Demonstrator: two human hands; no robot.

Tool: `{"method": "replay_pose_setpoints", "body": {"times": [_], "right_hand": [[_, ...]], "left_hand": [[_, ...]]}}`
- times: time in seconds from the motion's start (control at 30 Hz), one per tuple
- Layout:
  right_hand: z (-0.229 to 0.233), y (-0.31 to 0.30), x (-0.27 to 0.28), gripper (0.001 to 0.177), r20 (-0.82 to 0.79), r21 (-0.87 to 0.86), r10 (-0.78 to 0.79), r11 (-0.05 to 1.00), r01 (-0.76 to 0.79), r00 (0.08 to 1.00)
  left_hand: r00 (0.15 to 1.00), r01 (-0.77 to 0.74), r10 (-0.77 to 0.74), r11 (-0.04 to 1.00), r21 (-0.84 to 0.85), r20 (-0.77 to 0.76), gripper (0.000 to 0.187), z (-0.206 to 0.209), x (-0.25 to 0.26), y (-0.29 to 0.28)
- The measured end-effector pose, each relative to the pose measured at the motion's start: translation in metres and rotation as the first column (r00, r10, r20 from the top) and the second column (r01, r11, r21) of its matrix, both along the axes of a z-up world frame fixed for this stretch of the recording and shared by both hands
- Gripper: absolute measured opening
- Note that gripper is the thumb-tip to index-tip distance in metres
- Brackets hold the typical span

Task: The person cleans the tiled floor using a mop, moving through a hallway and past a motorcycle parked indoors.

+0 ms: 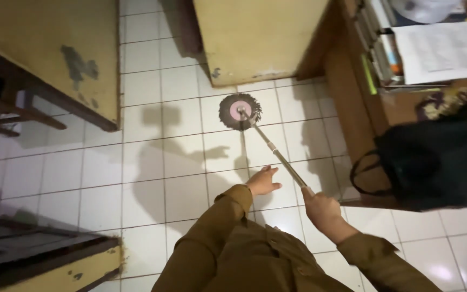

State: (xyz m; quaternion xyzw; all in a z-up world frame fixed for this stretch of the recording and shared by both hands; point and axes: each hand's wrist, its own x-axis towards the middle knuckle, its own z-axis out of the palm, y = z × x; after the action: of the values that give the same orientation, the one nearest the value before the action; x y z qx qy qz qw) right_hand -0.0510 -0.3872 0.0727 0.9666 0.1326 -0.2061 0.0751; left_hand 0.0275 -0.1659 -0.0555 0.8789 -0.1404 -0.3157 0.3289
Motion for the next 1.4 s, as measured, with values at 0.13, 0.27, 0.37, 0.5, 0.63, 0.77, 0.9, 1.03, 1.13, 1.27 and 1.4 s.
{"method": "replay_pose_setpoints", "body": {"times": [0.13,0.27,0.37,0.5,0.63,0.77,0.9,1.03,1.13,1.27,1.4], "right_hand": [[0.014,-0.024,-0.009,0.038,-0.036,-0.01,0.046,0.999,-0.046,0.998],[-0.018,0.006,0.047,0.039,-0.074,0.086,0.006,0.996,0.0,0.997],[-0.031,0.05,0.085,0.031,-0.073,0.16,-0.012,0.987,0.024,0.997],[-0.007,0.069,0.102,0.043,-0.047,0.258,-0.019,0.966,0.031,0.999],[0.025,0.042,0.071,0.057,-0.15,0.55,-0.087,0.821,0.156,0.985],[0.027,0.014,0.09,0.082,-0.118,0.807,-0.123,0.566,0.167,0.985],[-0.008,0.033,0.118,0.085,-0.107,0.794,-0.079,0.593,0.133,0.991],[-0.073,0.076,0.131,0.069,-0.047,0.939,0.09,0.344,0.013,0.995],[-0.108,0.092,0.131,0.037,-0.076,0.916,0.206,0.402,-0.014,0.976],[-0.103,0.1,0.112,0.04,-0.033,0.791,0.237,0.6,-0.119,0.971],[-0.066,0.094,0.103,0.039,0.126,0.675,0.382,0.644,-0.362,0.915]], "left_hand": [[1.0,0.013,-0.012,0.998,-0.059,0.019,0.088,0.02,-0.015,-0.051],[0.987,-0.113,0.127,0.984,-0.14,0.094,0.095,0.035,-0.024,-0.065],[0.94,-0.296,0.32,0.938,-0.178,0.121,0.082,0.022,-0.005,-0.05],[0.872,-0.2,0.265,0.96,-0.196,0.411,0.089,0.005,0.036,-0.021],[0.825,-0.193,0.338,0.921,-0.338,0.453,0.06,0.002,0.02,-0.012],[0.737,-0.304,0.524,0.821,-0.483,0.427,0.035,0.062,0.021,-0.009],[0.641,-0.296,0.594,0.776,-0.557,0.486,0.028,0.118,0.008,-0.006],[0.686,-0.312,0.572,0.789,-0.529,0.449,0.017,0.13,-0.027,0.001],[0.718,-0.278,0.513,0.831,-0.482,0.47,0.017,0.122,-0.052,0.019],[0.764,-0.199,0.38,0.908,-0.37,0.521,0.015,0.109,-0.072,0.024],[0.817,-0.152,0.324,0.918,-0.365,0.476,0.013,0.121,-0.07,0.021]]}}
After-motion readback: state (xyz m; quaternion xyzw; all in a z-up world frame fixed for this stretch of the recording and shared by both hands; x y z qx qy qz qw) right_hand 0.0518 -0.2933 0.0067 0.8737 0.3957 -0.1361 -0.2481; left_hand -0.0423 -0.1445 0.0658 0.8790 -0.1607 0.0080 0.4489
